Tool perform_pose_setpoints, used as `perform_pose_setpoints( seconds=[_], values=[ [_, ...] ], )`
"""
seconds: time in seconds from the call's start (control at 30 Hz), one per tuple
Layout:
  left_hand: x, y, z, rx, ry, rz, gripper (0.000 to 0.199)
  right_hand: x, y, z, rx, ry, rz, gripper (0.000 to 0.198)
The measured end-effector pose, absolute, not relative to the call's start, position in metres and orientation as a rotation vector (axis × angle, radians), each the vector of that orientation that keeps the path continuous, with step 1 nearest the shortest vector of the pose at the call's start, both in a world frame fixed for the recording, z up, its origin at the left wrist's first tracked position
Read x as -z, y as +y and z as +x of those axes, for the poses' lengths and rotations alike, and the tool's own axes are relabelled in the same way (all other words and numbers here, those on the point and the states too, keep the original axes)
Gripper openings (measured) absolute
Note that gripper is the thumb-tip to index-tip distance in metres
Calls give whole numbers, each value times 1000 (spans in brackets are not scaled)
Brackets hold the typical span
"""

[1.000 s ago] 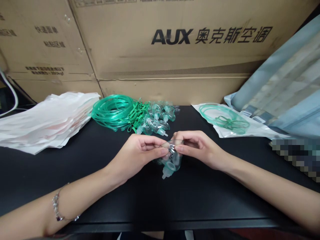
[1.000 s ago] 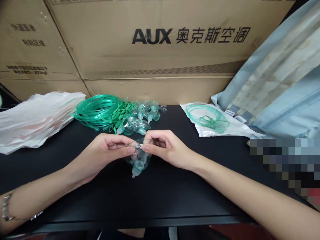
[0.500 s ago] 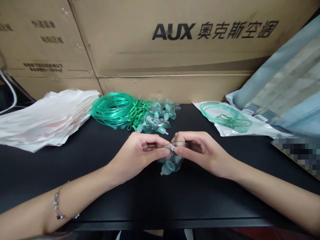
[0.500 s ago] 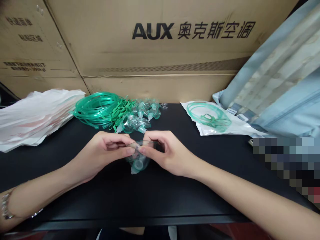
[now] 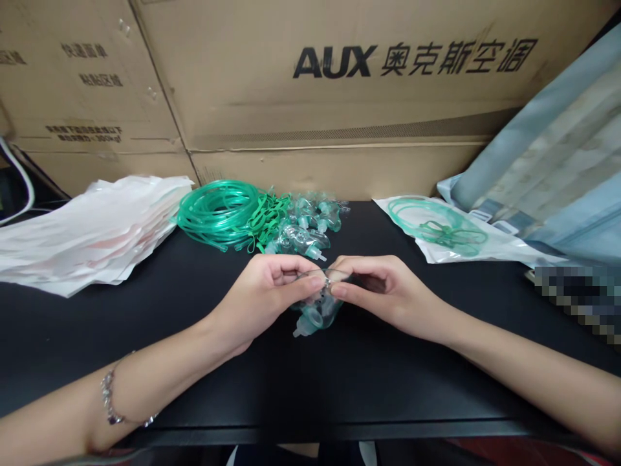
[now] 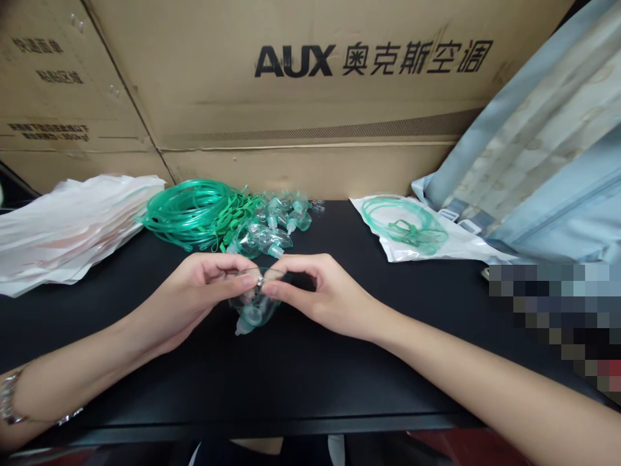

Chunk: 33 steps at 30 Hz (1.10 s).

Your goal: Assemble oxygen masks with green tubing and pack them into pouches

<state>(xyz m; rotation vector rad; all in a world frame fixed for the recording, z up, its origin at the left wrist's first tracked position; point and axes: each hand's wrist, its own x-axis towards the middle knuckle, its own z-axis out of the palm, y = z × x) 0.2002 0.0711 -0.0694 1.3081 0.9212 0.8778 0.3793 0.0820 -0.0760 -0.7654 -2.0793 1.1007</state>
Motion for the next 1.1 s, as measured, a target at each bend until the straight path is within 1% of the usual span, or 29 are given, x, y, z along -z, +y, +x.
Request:
perform_pose_setpoints(
  seconds=[0.17, 0.37, 0.57, 0.7, 0.8, 0.97, 1.1],
  values=[
    [69, 71, 200, -810, 865, 1248, 7, 75, 84, 380, -1139, -2072, -764, 13],
    [67, 71, 200, -769, 830, 1220, 12, 74, 84, 380, -1152, -2075, -762, 14],
    [68, 69, 202, -897, 887, 1331, 9, 76, 88, 382, -1052, -2121, -733, 10],
    [68, 69, 201, -936, 916, 1298, 7, 76, 94, 385, -1038, -2150, -672, 14],
    [68, 71, 197, -877, 870, 1310, 10, 76, 95, 387, -1102, -2110, -668, 17],
    [65, 75, 191, -691, 692, 1349, 16, 77, 91, 389, -1228, -2024, -526, 20],
    [63, 76, 191, -665, 679, 1358, 14, 76, 88, 388, -1244, -2002, -535, 23]
  ],
)
